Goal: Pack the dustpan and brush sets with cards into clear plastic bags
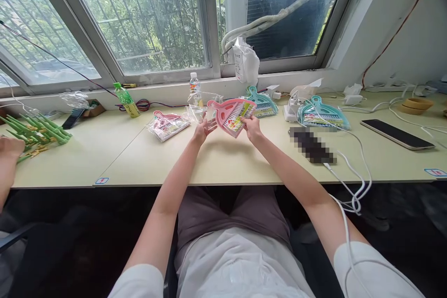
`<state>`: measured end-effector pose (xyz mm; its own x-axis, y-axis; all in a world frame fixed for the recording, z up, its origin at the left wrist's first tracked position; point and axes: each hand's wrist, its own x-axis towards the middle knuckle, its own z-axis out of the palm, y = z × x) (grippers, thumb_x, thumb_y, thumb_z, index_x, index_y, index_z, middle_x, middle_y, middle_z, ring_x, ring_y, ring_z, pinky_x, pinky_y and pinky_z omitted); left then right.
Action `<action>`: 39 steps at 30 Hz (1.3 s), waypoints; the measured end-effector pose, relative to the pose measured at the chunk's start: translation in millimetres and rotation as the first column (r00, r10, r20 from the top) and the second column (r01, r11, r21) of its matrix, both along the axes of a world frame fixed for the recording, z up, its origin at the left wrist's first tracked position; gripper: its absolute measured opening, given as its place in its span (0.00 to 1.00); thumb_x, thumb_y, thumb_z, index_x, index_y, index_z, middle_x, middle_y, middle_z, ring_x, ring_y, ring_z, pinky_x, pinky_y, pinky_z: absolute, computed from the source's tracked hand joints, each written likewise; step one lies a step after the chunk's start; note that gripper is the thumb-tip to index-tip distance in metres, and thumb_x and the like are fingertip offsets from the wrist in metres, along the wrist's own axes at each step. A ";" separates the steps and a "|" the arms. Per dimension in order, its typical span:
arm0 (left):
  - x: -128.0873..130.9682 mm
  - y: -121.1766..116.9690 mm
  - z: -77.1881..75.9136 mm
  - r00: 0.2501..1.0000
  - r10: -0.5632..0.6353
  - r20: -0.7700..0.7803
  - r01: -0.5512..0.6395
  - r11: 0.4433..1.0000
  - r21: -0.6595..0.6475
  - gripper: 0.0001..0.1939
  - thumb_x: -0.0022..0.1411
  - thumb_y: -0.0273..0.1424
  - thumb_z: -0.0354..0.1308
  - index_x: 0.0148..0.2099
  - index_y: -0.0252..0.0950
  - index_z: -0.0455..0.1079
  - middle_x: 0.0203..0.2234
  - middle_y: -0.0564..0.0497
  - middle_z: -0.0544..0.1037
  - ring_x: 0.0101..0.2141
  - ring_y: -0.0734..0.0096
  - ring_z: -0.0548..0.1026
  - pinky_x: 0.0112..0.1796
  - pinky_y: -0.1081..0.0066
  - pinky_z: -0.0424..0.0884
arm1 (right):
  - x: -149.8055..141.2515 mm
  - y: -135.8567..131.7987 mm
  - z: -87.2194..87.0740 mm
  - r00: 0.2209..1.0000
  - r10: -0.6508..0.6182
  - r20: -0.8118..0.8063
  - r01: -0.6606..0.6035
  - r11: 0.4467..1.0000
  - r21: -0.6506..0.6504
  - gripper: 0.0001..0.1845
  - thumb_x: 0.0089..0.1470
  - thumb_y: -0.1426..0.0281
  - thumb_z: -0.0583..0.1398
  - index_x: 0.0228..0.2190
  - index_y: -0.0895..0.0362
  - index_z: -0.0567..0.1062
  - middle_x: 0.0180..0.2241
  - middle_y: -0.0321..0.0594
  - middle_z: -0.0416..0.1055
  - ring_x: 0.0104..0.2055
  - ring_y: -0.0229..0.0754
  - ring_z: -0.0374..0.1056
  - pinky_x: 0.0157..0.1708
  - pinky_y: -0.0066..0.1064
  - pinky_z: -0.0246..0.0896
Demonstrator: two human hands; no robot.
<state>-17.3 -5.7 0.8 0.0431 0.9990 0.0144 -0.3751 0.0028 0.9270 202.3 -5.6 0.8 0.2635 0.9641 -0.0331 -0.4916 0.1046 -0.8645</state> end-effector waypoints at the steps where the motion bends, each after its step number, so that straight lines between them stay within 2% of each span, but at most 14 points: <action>1: -1.7 -0.8 2.9 0.999 0.019 0.031 -0.020 1.000 0.015 0.36 0.72 0.34 0.58 0.77 0.50 0.53 0.51 0.48 0.84 0.56 0.62 0.81 0.62 0.54 0.73 | 2.3 1.9 -1.1 1.000 -0.023 -0.008 0.023 1.000 -0.003 0.12 0.52 0.82 0.66 0.34 0.55 0.75 0.37 0.38 0.82 0.44 0.42 0.79 0.52 0.37 0.79; 4: -7.5 -4.1 9.2 0.997 0.029 0.067 -0.032 0.998 0.054 0.37 0.73 0.31 0.57 0.78 0.51 0.50 0.59 0.45 0.80 0.59 0.62 0.79 0.60 0.56 0.75 | 10.1 7.4 -4.5 0.998 -0.068 -0.017 0.068 0.998 -0.016 0.12 0.52 0.82 0.66 0.33 0.55 0.73 0.37 0.38 0.81 0.43 0.41 0.79 0.49 0.36 0.79; 7: -11.7 -6.8 11.3 0.999 0.014 0.038 -0.016 0.998 0.061 0.39 0.71 0.31 0.59 0.78 0.50 0.50 0.63 0.44 0.77 0.62 0.60 0.77 0.59 0.56 0.76 | 16.3 10.8 -4.7 0.999 -0.044 -0.004 0.044 0.998 -0.034 0.13 0.50 0.84 0.66 0.31 0.55 0.73 0.34 0.38 0.80 0.40 0.41 0.79 0.48 0.36 0.80; 11: -13.1 -6.6 10.4 1.000 -0.003 0.015 0.002 0.998 0.059 0.39 0.69 0.28 0.58 0.78 0.51 0.52 0.62 0.46 0.78 0.61 0.62 0.77 0.60 0.58 0.76 | 17.4 10.0 1.1 0.998 0.062 0.032 -0.059 0.995 -0.079 0.13 0.50 0.87 0.65 0.30 0.57 0.76 0.30 0.38 0.80 0.37 0.41 0.79 0.52 0.43 0.80; 14: -11.4 -4.1 8.5 1.000 0.005 0.017 -0.006 0.999 0.045 0.35 0.69 0.27 0.58 0.75 0.47 0.58 0.59 0.45 0.80 0.58 0.62 0.79 0.60 0.57 0.76 | 14.8 6.9 4.6 0.989 0.138 0.053 -0.135 0.989 -0.064 0.13 0.50 0.88 0.66 0.31 0.58 0.78 0.30 0.39 0.81 0.37 0.44 0.80 0.56 0.48 0.78; 17: -7.4 -1.8 4.4 1.000 -0.008 -0.010 0.008 1.000 0.021 0.28 0.70 0.36 0.61 0.70 0.41 0.65 0.55 0.42 0.82 0.57 0.58 0.80 0.60 0.54 0.76 | 13.8 3.9 5.9 0.980 0.189 0.062 -0.188 0.982 -0.018 0.13 0.48 0.86 0.69 0.33 0.58 0.79 0.32 0.41 0.83 0.41 0.47 0.81 0.58 0.50 0.76; 22: -1.1 -4.8 -2.5 0.965 -0.193 -0.176 0.204 0.978 0.044 0.32 0.64 0.54 0.65 0.64 0.43 0.73 0.53 0.41 0.83 0.58 0.46 0.79 0.61 0.45 0.73 | 15.1 1.5 7.8 0.966 0.250 0.073 -0.253 0.966 0.047 0.15 0.45 0.84 0.73 0.34 0.58 0.80 0.36 0.42 0.85 0.45 0.50 0.82 0.59 0.51 0.76; 25: 0.6 -9.0 -2.6 0.931 -0.261 -0.256 0.283 0.958 0.052 0.33 0.61 0.54 0.67 0.63 0.44 0.76 0.54 0.40 0.83 0.60 0.43 0.78 0.62 0.44 0.71 | 11.9 0.3 7.9 0.975 0.212 0.060 -0.216 0.974 0.063 0.15 0.45 0.83 0.73 0.33 0.57 0.80 0.35 0.41 0.84 0.46 0.50 0.81 0.58 0.50 0.76; 28: 3.4 -12.4 -1.3 0.890 -0.330 -0.314 0.347 0.938 -0.002 0.32 0.59 0.54 0.70 0.59 0.41 0.79 0.51 0.37 0.84 0.60 0.39 0.77 0.62 0.43 0.70 | 7.1 -1.9 6.9 0.993 0.120 0.020 -0.121 0.990 0.076 0.12 0.48 0.82 0.71 0.32 0.57 0.79 0.37 0.41 0.84 0.48 0.48 0.80 0.58 0.46 0.77; 31: 7.5 -15.1 0.2 0.868 -0.387 -0.310 0.397 0.917 -0.033 0.35 0.59 0.57 0.69 0.60 0.41 0.79 0.52 0.36 0.84 0.62 0.38 0.76 0.60 0.45 0.72 | 4.8 -4.2 6.8 0.997 0.083 0.004 -0.083 0.992 0.092 0.11 0.50 0.81 0.69 0.33 0.57 0.78 0.39 0.40 0.84 0.49 0.47 0.80 0.57 0.44 0.77; 35: 6.1 -15.4 2.7 0.922 -0.302 -0.243 0.336 0.935 0.111 0.36 0.61 0.54 0.68 0.67 0.49 0.73 0.59 0.44 0.80 0.62 0.49 0.76 0.60 0.51 0.73 | 3.4 -7.8 8.9 0.990 0.137 0.037 -0.140 0.987 0.080 0.12 0.47 0.81 0.71 0.33 0.57 0.79 0.39 0.42 0.84 0.49 0.49 0.80 0.57 0.45 0.77; 39: 0.1 -9.4 1.9 0.973 -0.154 -0.170 0.183 0.969 0.166 0.34 0.58 0.50 0.71 0.63 0.43 0.76 0.53 0.45 0.83 0.52 0.58 0.81 0.56 0.58 0.76 | -2.0 -12.9 10.1 0.989 0.141 0.054 -0.145 0.985 0.090 0.13 0.47 0.79 0.71 0.35 0.56 0.79 0.41 0.42 0.84 0.51 0.50 0.80 0.56 0.46 0.78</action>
<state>-17.2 -15.1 2.6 0.2263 0.9586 0.1728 -0.2354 -0.1183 0.9647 200.3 -18.4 10.9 0.1215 0.9902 0.0685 -0.4662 0.1178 -0.8768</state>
